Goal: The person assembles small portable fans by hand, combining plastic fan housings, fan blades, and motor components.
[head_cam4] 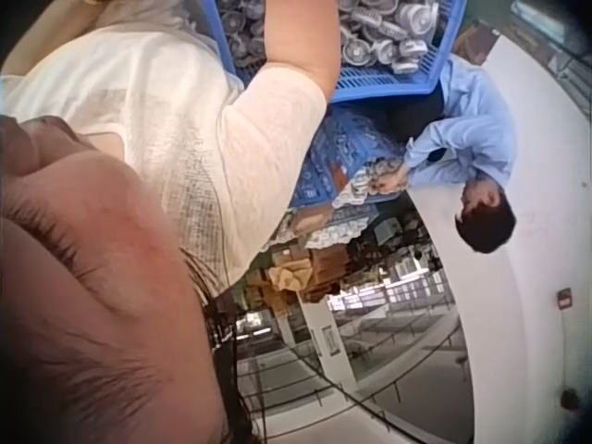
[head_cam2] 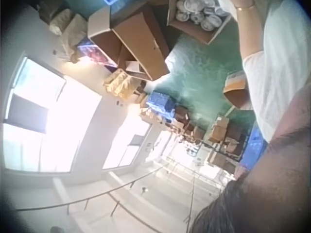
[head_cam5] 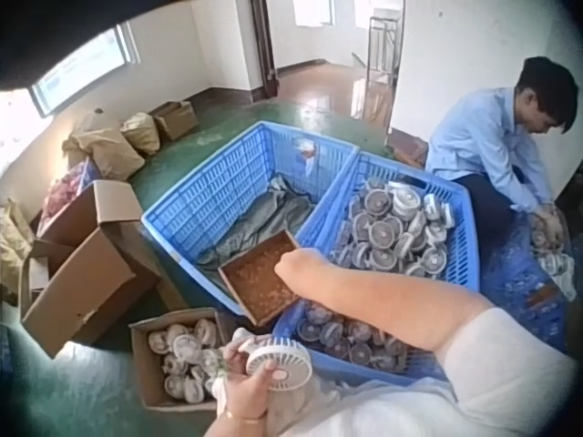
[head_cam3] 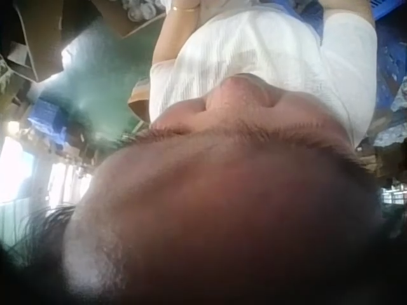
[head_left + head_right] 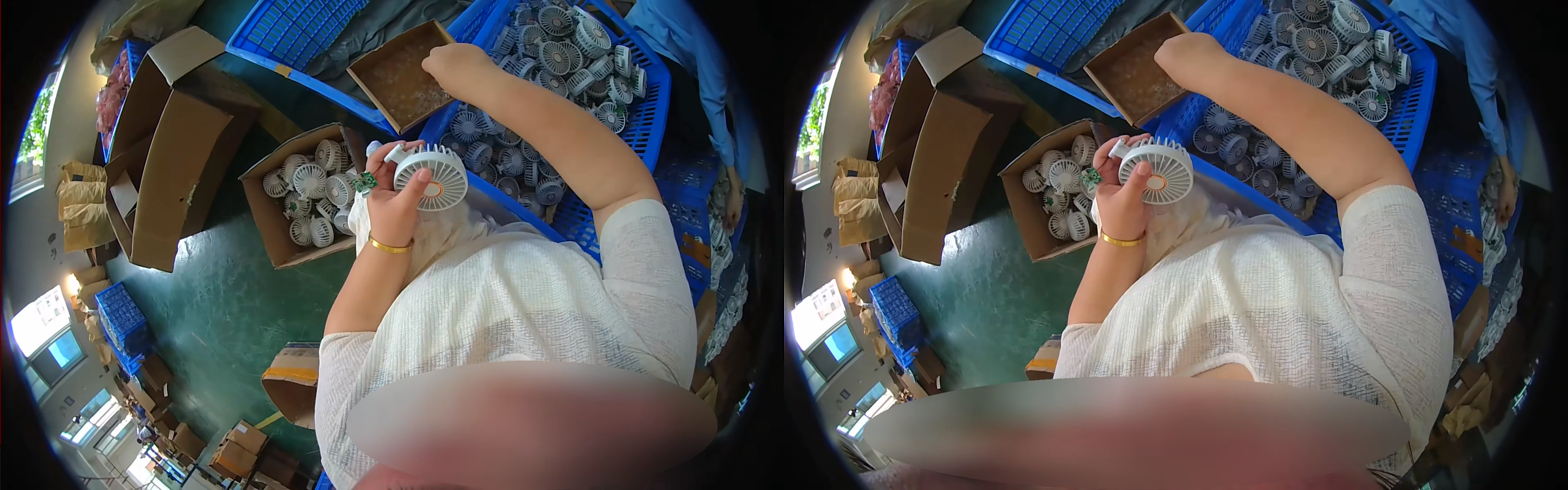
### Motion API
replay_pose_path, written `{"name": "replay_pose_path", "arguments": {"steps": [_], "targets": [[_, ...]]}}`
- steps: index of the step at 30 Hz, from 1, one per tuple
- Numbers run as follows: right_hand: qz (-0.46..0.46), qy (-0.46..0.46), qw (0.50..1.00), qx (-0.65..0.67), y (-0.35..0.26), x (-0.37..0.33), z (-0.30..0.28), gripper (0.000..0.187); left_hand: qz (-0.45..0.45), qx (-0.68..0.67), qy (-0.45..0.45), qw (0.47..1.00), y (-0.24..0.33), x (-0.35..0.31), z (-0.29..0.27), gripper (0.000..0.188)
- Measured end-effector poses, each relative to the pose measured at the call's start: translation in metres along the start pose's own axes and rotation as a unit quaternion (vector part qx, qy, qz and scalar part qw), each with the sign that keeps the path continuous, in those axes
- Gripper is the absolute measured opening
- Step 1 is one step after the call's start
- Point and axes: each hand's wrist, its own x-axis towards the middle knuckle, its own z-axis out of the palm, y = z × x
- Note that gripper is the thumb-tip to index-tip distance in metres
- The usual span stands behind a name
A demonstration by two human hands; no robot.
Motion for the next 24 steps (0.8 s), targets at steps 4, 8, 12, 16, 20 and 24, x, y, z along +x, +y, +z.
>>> {"name": "replay_pose_path", "arguments": {"steps": [4,8,12,16,20,24], "targets": [[-0.011,0.089,0.991,0.095,0.012,-0.006,0.008,0.015,-0.002,0.029,0.029,0.999,0.000,0.004,0.003,0.050],[-0.034,0.058,0.895,0.441,0.002,-0.032,-0.019,0.015,0.007,0.056,0.021,0.998,-0.003,0.007,0.003,0.050],[-0.087,0.014,0.789,0.609,-0.021,-0.068,-0.035,0.016,0.003,0.067,0.006,0.998,-0.002,0.005,0.006,0.049],[-0.110,0.031,0.827,0.551,-0.029,-0.081,-0.039,0.018,0.013,0.090,-0.007,0.996,-0.004,0.004,0.007,0.050],[-0.120,0.045,0.822,0.555,-0.033,-0.082,-0.033,0.017,0.024,0.126,-0.023,0.991,-0.006,0.003,0.008,0.052],[-0.134,0.053,0.820,0.554,-0.035,-0.082,-0.030,0.015,0.028,0.117,-0.015,0.993,-0.008,0.002,0.007,0.053]]}}
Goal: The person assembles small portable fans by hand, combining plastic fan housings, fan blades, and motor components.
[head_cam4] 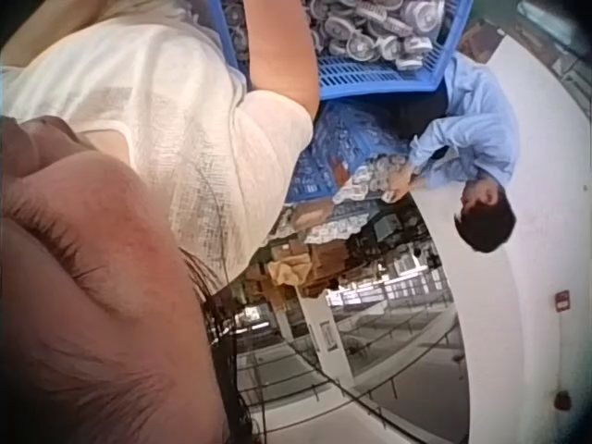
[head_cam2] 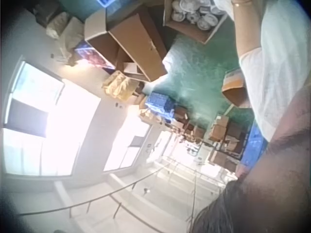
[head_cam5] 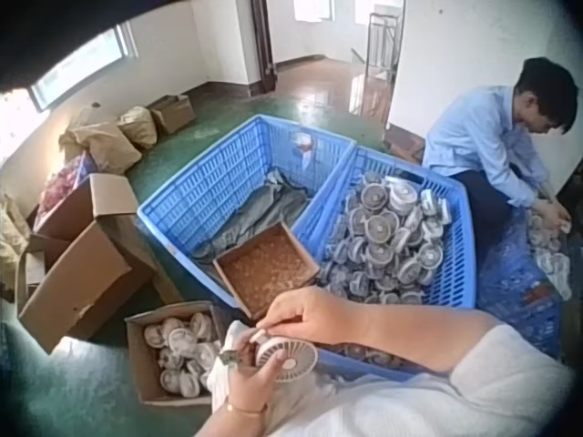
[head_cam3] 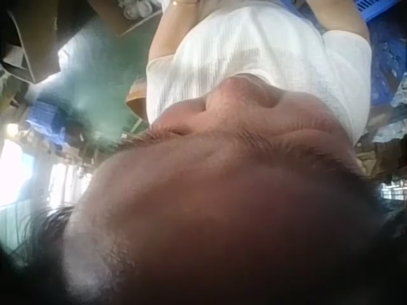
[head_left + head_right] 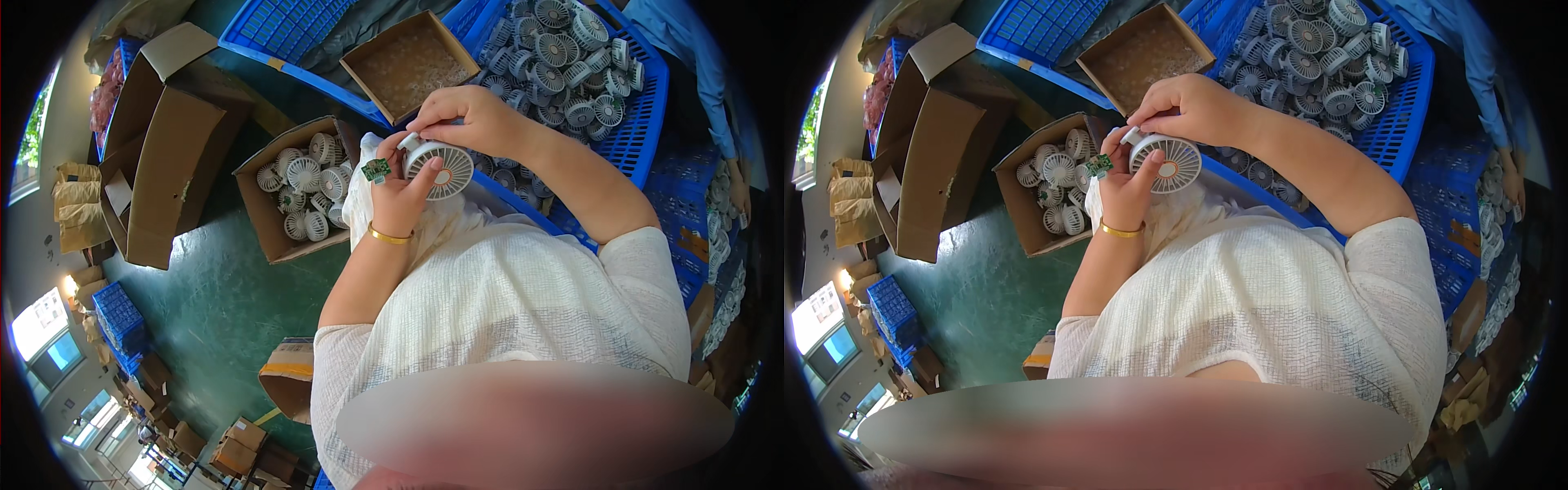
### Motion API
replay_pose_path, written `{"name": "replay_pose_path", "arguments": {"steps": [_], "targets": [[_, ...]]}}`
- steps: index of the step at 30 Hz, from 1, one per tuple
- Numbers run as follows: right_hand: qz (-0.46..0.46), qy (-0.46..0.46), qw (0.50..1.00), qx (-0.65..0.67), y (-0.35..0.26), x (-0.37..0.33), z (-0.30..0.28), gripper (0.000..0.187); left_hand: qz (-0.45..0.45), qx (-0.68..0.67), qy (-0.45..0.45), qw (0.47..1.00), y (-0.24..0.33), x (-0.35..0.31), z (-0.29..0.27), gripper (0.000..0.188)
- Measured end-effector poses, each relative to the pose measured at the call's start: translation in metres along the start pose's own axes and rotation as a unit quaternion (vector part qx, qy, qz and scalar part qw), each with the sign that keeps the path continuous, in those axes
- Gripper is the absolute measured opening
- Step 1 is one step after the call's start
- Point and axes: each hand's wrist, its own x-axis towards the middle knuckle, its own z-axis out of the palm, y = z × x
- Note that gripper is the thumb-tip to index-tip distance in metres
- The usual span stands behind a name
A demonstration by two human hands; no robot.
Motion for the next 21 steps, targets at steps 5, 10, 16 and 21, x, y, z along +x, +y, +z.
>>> {"name": "replay_pose_path", "arguments": {"steps": [5,10,16,21], "targets": [[-0.012,-0.001,0.999,-0.032,0.002,-0.001,0.002,0.016,0.014,0.038,-0.014,0.999,0.000,0.002,-0.002,0.053],[-0.020,0.011,0.999,-0.043,0.004,-0.003,0.005,0.017,0.029,0.063,-0.014,0.998,-0.003,0.001,-0.004,0.054],[-0.007,-0.021,1.000,-0.023,0.010,-0.006,0.004,0.018,0.012,0.098,-0.027,0.995,-0.007,0.000,-0.005,0.055],[0.034,-0.043,0.997,0.054,0.013,-0.012,0.014,0.022,0.009,0.082,-0.035,0.996,-0.002,-0.007,-0.006,0.060]]}}
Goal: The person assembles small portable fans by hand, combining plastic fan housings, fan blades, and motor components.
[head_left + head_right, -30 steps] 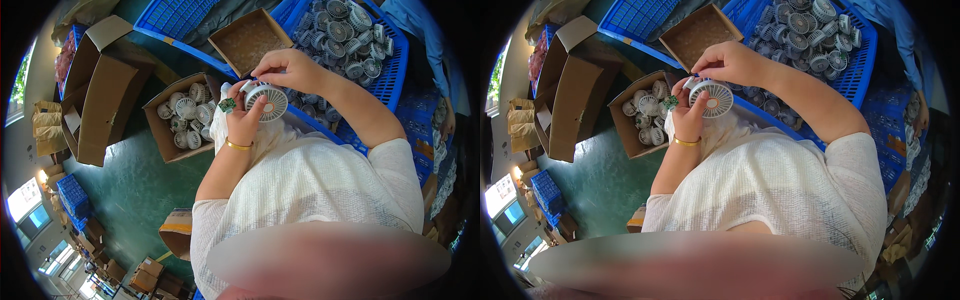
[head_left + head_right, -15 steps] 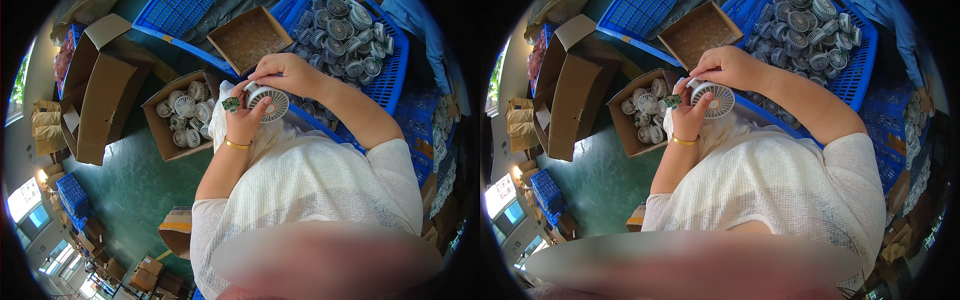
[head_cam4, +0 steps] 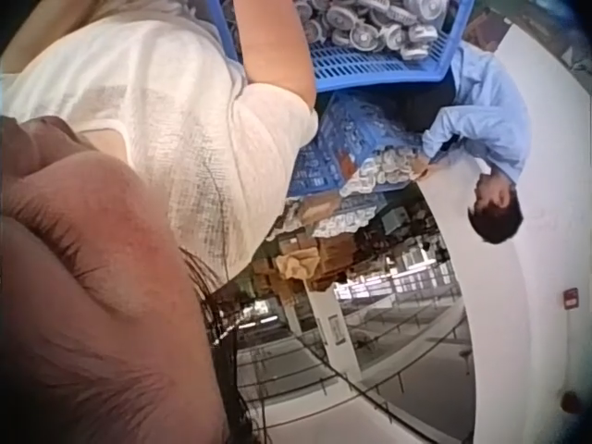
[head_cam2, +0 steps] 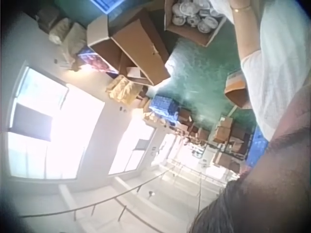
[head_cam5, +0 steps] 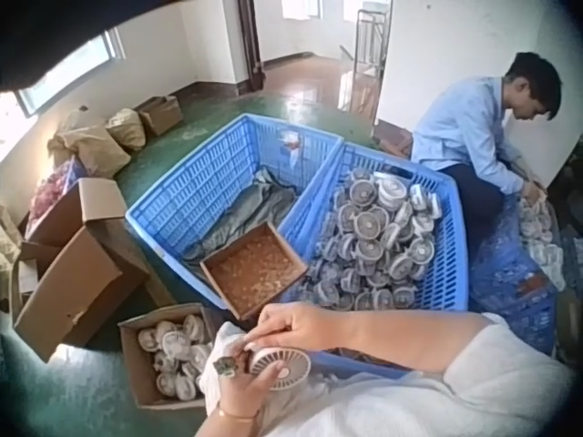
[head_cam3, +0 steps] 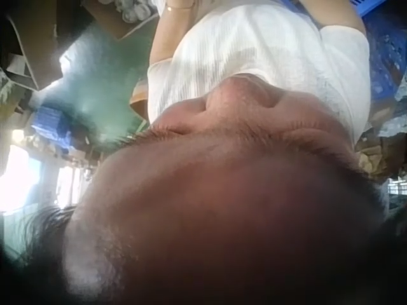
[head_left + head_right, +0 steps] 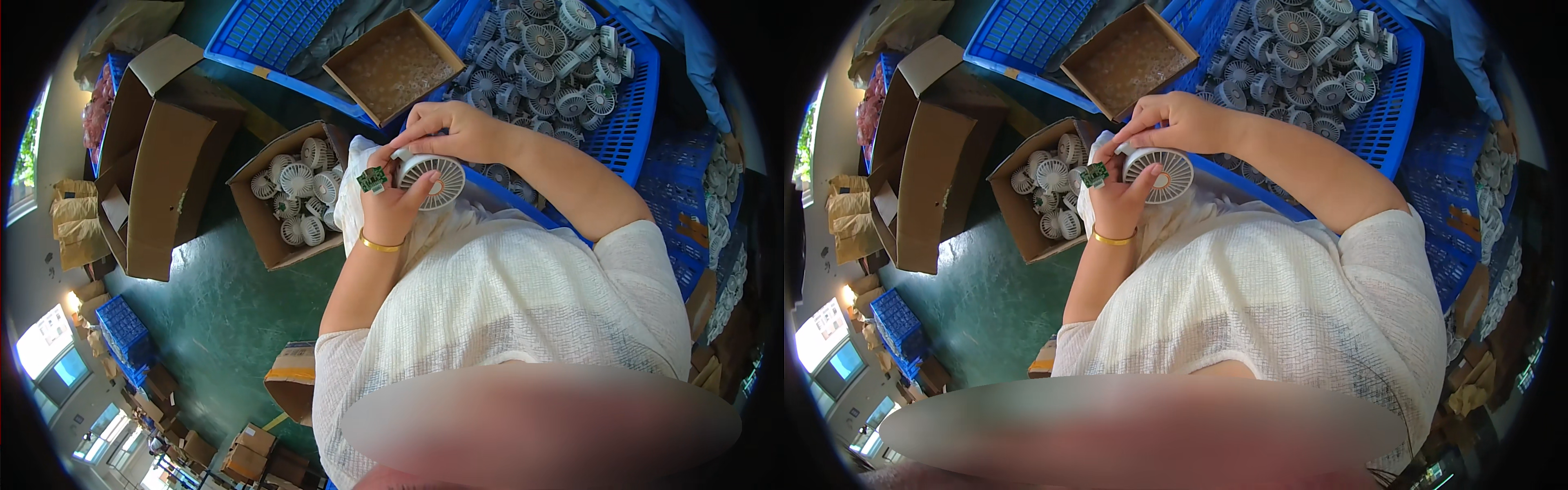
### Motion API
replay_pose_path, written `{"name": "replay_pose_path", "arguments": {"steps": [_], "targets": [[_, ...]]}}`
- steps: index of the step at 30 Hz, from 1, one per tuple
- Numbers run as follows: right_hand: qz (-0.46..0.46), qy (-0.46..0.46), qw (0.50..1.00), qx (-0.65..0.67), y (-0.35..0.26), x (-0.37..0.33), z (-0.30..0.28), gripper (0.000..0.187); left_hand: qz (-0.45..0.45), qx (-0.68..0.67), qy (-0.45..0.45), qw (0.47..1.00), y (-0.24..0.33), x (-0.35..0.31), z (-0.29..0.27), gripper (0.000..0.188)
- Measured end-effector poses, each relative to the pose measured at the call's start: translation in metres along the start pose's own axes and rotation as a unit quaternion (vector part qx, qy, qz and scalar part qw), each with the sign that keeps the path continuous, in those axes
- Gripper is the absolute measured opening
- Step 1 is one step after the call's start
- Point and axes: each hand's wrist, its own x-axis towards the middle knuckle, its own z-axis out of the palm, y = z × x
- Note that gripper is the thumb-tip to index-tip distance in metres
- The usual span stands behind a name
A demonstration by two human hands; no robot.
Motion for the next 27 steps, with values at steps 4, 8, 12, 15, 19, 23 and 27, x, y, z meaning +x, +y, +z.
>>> {"name": "replay_pose_path", "arguments": {"steps": [4,8,12,15,19,23,27], "targets": [[0.012,-0.017,1.000,0.018,-0.004,-0.004,0.003,0.024,0.013,-0.007,0.034,0.999,0.000,-0.006,0.000,0.062],[0.031,0.036,0.999,-0.027,-0.014,-0.008,0.007,0.022,0.076,0.208,0.043,0.974,-0.007,-0.007,-0.009,0.065],[0.075,0.090,0.990,0.081,-0.019,-0.014,0.003,0.018,0.118,0.202,0.035,0.972,0.003,-0.006,-0.005,0.063],[0.038,0.087,0.995,-0.009,-0.017,-0.019,0.000,0.016,0.143,0.257,0.024,0.955,0.014,-0.008,-0.002,0.063],[0.010,0.101,0.995,-0.008,-0.012,-0.021,0.002,0.013,0.146,0.257,0.004,0.955,0.017,-0.008,-0.002,0.062],[-0.051,0.105,0.993,-0.030,-0.003,-0.022,0.006,0.015,0.104,0.247,-0.018,0.963,0.014,-0.009,-0.003,0.062],[-0.023,0.079,0.996,-0.015,-0.006,-0.022,0.005,0.016,0.140,0.212,-0.002,0.967,0.012,-0.010,0.000,0.062]]}}
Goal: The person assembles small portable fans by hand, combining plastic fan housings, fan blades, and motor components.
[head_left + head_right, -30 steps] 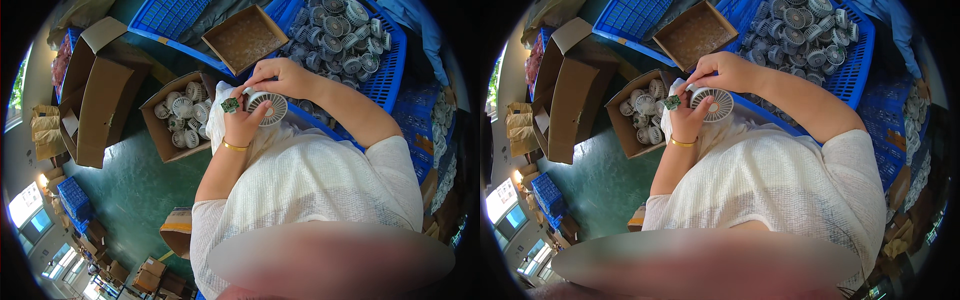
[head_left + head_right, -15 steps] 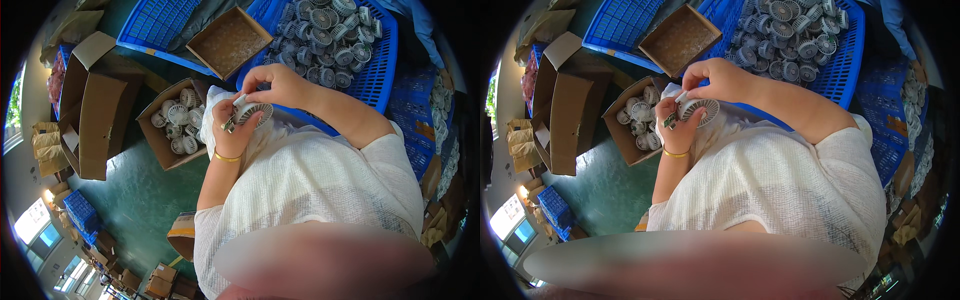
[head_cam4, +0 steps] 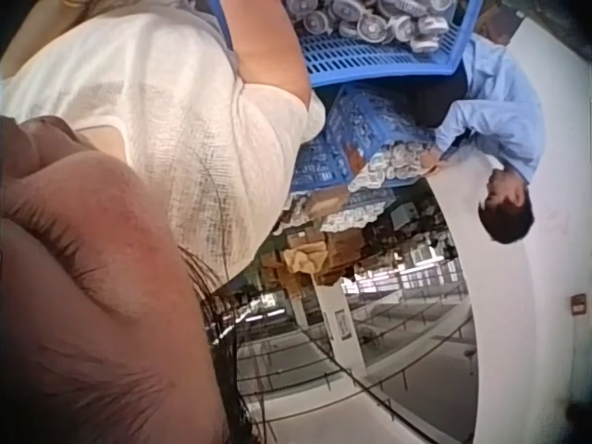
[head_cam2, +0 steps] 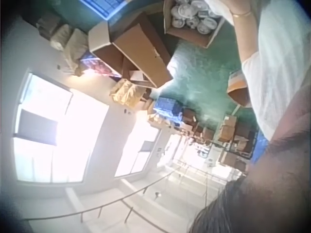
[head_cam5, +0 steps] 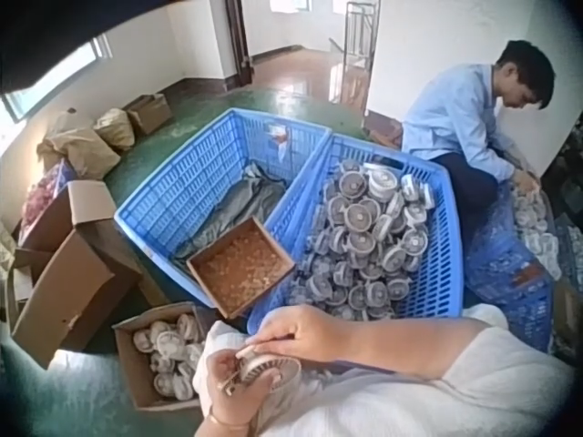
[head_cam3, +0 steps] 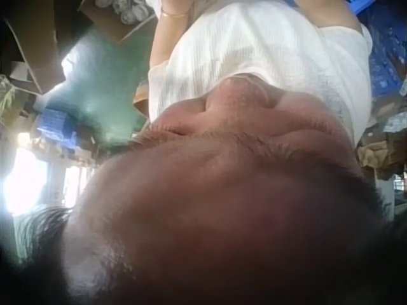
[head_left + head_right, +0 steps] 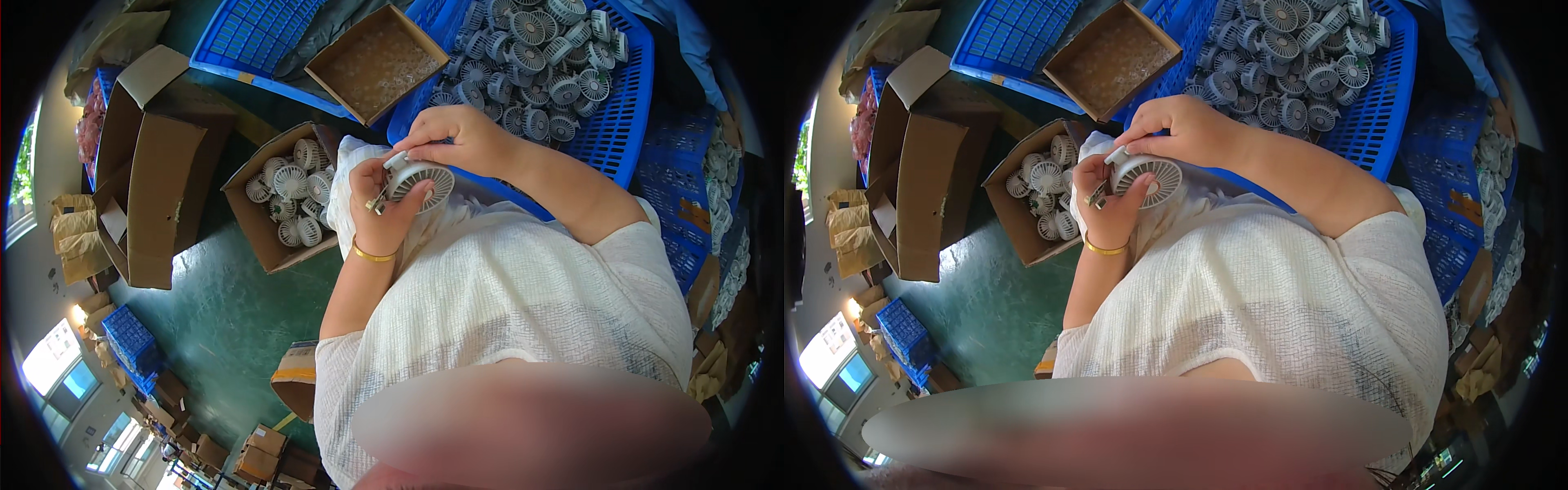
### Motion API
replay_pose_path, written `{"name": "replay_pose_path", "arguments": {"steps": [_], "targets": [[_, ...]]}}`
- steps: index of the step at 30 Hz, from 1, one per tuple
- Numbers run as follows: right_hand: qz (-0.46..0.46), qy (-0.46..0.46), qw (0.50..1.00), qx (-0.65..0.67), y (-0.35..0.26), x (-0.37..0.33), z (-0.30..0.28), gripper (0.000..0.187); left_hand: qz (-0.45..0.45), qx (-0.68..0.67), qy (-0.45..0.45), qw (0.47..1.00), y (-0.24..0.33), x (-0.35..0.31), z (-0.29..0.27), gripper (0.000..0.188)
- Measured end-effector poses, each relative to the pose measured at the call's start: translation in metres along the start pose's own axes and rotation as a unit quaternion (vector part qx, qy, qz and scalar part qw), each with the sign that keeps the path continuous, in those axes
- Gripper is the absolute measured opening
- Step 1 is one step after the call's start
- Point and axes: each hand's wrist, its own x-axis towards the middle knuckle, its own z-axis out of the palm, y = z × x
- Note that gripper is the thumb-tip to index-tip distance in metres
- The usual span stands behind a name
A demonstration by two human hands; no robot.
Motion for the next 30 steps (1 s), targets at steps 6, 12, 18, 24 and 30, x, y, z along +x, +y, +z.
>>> {"name": "replay_pose_path", "arguments": {"steps": [6,12,18,24,30], "targets": [[0.004,0.026,1.000,0.013,-0.001,-0.003,0.001,0.016,-0.043,-0.046,0.018,0.998,-0.004,-0.002,0.003,0.062],[0.086,0.021,0.995,0.044,-0.007,-0.003,-0.002,0.016,-0.012,-0.032,-0.004,0.999,-0.009,-0.003,0.004,0.061],[0.122,0.027,0.990,0.072,-0.005,-0.005,-0.001,0.016,0.015,-0.010,0.019,1.000,-0.010,-0.001,0.005,0.058],[0.054,0.045,0.997,0.027,0.000,-0.005,0.001,0.015,0.024,-0.021,0.006,0.999,-0.010,0.000,0.005,0.058],[-0.005,0.037,0.999,-0.037,0.001,-0.004,0.002,0.015,-0.004,0.003,-0.013,1.000,-0.009,-0.001,0.003,0.057]]}}
